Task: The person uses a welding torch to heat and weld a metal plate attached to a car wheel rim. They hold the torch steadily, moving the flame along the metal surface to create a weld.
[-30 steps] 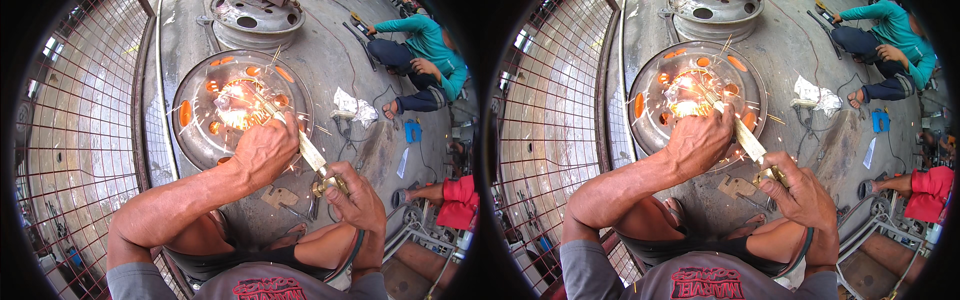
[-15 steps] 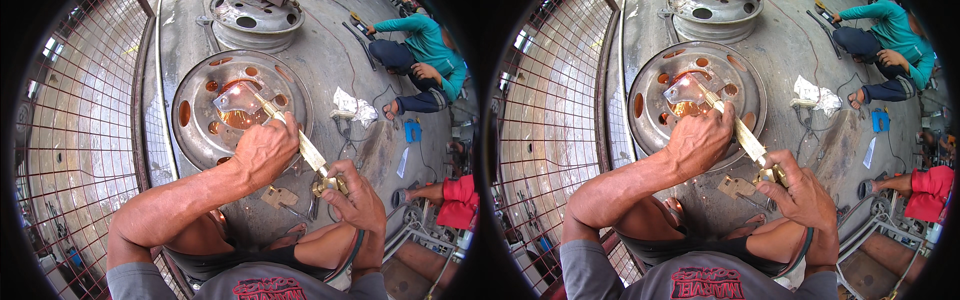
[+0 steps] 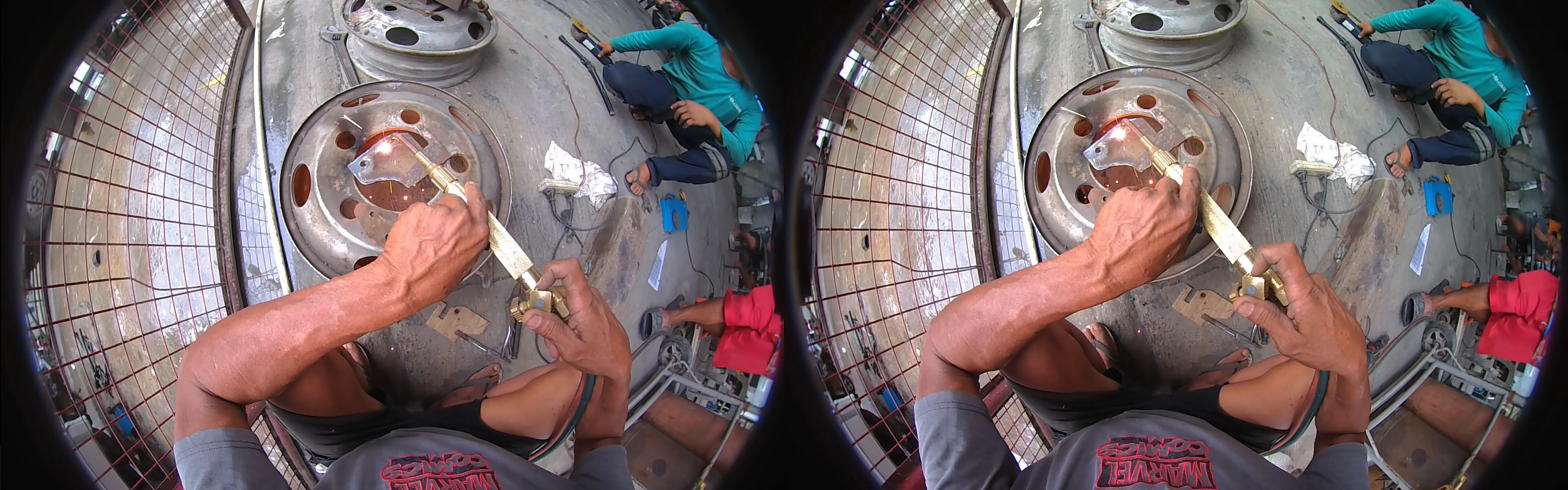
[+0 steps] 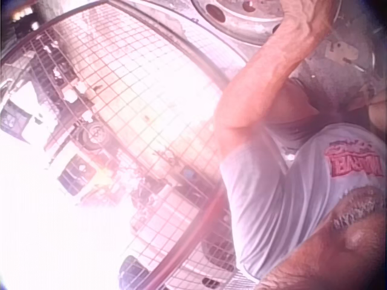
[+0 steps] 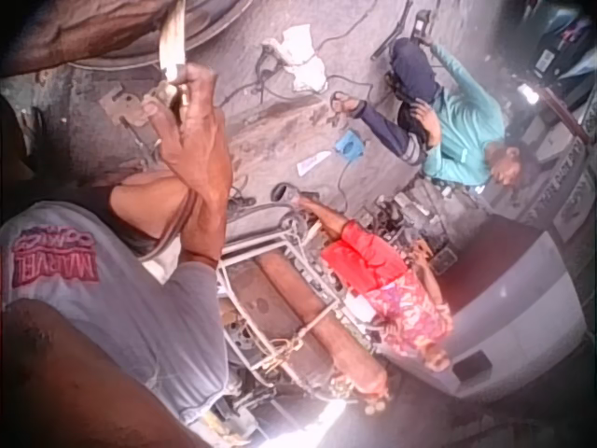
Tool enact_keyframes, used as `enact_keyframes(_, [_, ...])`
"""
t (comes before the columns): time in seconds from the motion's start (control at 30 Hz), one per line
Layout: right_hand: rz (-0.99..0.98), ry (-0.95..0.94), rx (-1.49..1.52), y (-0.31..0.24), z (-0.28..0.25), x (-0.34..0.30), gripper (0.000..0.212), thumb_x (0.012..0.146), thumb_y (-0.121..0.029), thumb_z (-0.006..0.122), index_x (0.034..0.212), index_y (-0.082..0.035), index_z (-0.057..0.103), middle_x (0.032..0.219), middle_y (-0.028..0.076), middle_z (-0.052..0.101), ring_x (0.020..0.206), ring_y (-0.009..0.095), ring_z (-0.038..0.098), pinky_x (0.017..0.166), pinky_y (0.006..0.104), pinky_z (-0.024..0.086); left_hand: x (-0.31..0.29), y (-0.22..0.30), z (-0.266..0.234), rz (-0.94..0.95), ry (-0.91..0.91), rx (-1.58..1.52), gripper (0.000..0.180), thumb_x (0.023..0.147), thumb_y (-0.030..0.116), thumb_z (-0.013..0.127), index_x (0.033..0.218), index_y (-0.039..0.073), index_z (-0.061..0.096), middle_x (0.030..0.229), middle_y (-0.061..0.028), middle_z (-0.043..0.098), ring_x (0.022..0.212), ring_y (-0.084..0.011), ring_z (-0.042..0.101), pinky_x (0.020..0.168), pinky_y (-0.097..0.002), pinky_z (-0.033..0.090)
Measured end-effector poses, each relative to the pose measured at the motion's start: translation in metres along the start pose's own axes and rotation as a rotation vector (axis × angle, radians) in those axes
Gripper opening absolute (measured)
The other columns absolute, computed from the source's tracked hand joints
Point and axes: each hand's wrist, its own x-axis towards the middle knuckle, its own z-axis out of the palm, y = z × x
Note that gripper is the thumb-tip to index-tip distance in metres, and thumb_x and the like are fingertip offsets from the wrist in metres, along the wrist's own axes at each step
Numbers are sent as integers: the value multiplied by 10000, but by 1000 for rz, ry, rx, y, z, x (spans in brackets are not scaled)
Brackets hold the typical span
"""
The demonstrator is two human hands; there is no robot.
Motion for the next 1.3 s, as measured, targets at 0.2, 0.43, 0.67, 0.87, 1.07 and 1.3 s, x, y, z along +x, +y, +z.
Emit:
enact_keyframes(0.2, [-14, 6, 10, 2, 1, 0, 437, 982, -289, 734, 1204, -86, 417, 765, 121, 653, 692, 256, 689, 649, 424, 513, -2, 0, 3, 23, 77, 55, 650, 780, 85, 709, 1310, -241, 524, 725, -169, 669, 618, -210, 691, 478, -322, 540])
enact_keyframes(0.43, [-17, 11, 7, 4, 1, -1, 450, 974, -286, 746, 1207, -86, 417, 768, 119, 655, 690, 261, 687, 649, 421, 512, -2, 0, 4, 20, 85, 20, 641, 787, 85, 704, 1312, -238, 529, 726, -172, 669, 610, -213, 693, 476, -320, 540])
enact_keyframes(0.67, [-13, 10, -7, 3, 0, 0, 457, 969, -284, 751, 1207, -85, 415, 770, 122, 651, 690, 271, 682, 653, 423, 512, 0, 1, -1, -12, -31, -28, 603, 851, 95, 660, 1348, -197, 482, 806, -243, 698, 656, -334, 742, 527, -392, 577])
enact_keyframes(0.87, [-17, 11, 9, 3, 1, -1, 456, 972, -286, 748, 1208, -85, 414, 773, 116, 645, 694, 259, 678, 659, 423, 512, -2, 0, 3, 27, 76, 21, 627, 801, 91, 699, 1316, -228, 537, 719, -162, 663, 600, -208, 689, 473, -318, 539])
enact_keyframes(1.07, [0, 9, 16, 2, 1, -1, 451, 975, -280, 745, 1208, -89, 411, 767, 117, 646, 689, 258, 680, 651, 428, 513, -2, 1, 3, 16, 54, 21, 635, 799, 91, 699, 1319, -231, 530, 725, -165, 666, 609, -210, 691, 477, -320, 541])
enact_keyframes(1.3, [4, 3, -25, 2, 0, 0, 458, 974, -293, 745, 1214, -93, 410, 787, 132, 667, 705, 280, 702, 654, 433, 521, -2, -1, 3, 31, 66, 5, 640, 788, 86, 703, 1313, -237, 528, 731, -171, 667, 628, -215, 695, 483, -316, 544])
